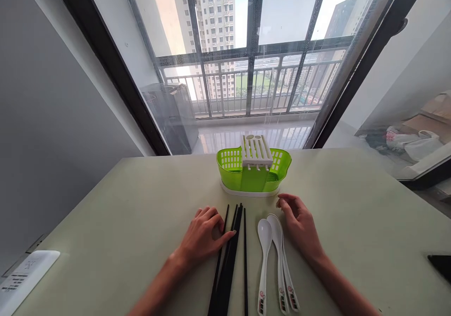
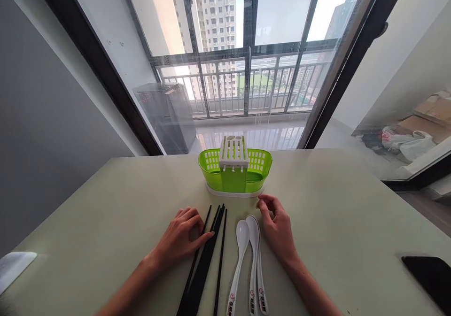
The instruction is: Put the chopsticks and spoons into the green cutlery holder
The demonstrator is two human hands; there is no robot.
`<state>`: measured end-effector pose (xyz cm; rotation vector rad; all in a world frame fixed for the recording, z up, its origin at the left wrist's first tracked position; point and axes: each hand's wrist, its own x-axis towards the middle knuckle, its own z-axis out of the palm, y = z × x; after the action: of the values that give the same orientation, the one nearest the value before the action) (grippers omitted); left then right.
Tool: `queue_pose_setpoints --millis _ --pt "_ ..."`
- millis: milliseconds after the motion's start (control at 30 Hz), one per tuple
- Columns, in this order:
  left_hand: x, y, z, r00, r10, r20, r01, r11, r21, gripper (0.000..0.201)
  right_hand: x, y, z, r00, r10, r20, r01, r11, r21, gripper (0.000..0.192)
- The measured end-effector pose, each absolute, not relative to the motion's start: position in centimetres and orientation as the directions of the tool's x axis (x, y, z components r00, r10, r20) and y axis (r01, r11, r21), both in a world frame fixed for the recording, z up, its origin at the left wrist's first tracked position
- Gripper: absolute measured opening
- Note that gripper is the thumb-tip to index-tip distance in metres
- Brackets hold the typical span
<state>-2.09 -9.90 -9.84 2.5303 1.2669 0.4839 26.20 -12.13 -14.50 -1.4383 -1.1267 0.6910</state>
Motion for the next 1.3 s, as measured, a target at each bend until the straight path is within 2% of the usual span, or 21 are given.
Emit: queue_pose_setpoints --millis 400,700,867,933,1000,1133,1200,1300 --pt "-3.4 -9.0 -8.5 0.552 0.83 0.082 0.778 -0.548 0.307 0.023 26.0 -12.2 -14.1 0.385 0.909 0.162 0.245 0.068 -0.967 0.038" --pt "-4.9 -8.6 -7.6 0.375 0.924 0.07 0.921 -0.38 0.081 0.019 25.9 -12.2 -14.3 0.371 0.914 0.165 0.252 0.072 -0.965 0.036" --pt "-4.3 -8.8 -8.5 0.371 0.924 0.097 0.929 -0.368 -0.052 0.02 25.9 -12.2 -14.2 0.366 0.912 0.184 0.26 0.089 -0.962 0.037" --pt "-4.2 -8.8 -8.8 0.391 0.913 0.116 0.92 -0.386 -0.063 0.024 25.9 -12.2 -14.2 0.365 0.913 0.182 0.262 0.087 -0.961 0.037" --pt "-4.3 -9.0 -8.8 0.413 0.899 0.147 0.91 -0.415 -0.018 0.024 26.0 -12.2 -14.3 0.364 0.913 0.185 0.268 0.087 -0.959 0.037" --pt "-4.1 -9.4 -7.9 0.396 0.873 0.284 0.869 -0.456 0.189 0.021 26.1 -12.4 -13.9 0.37 0.896 0.246 0.331 0.12 -0.936 0.033" --pt "-3.5 -9.8 -6.7 0.346 0.855 0.386 0.816 -0.478 0.326 0.019 25.9 -12.7 -12.8 0.35 0.878 0.326 0.408 0.17 -0.897 0.028" --pt "-1.8 -10.3 -4.4 0.24 0.841 0.485 0.619 -0.518 0.591 0.017 25.2 -13.2 -9.2 0.196 0.871 0.45 0.491 0.31 -0.814 0.02"
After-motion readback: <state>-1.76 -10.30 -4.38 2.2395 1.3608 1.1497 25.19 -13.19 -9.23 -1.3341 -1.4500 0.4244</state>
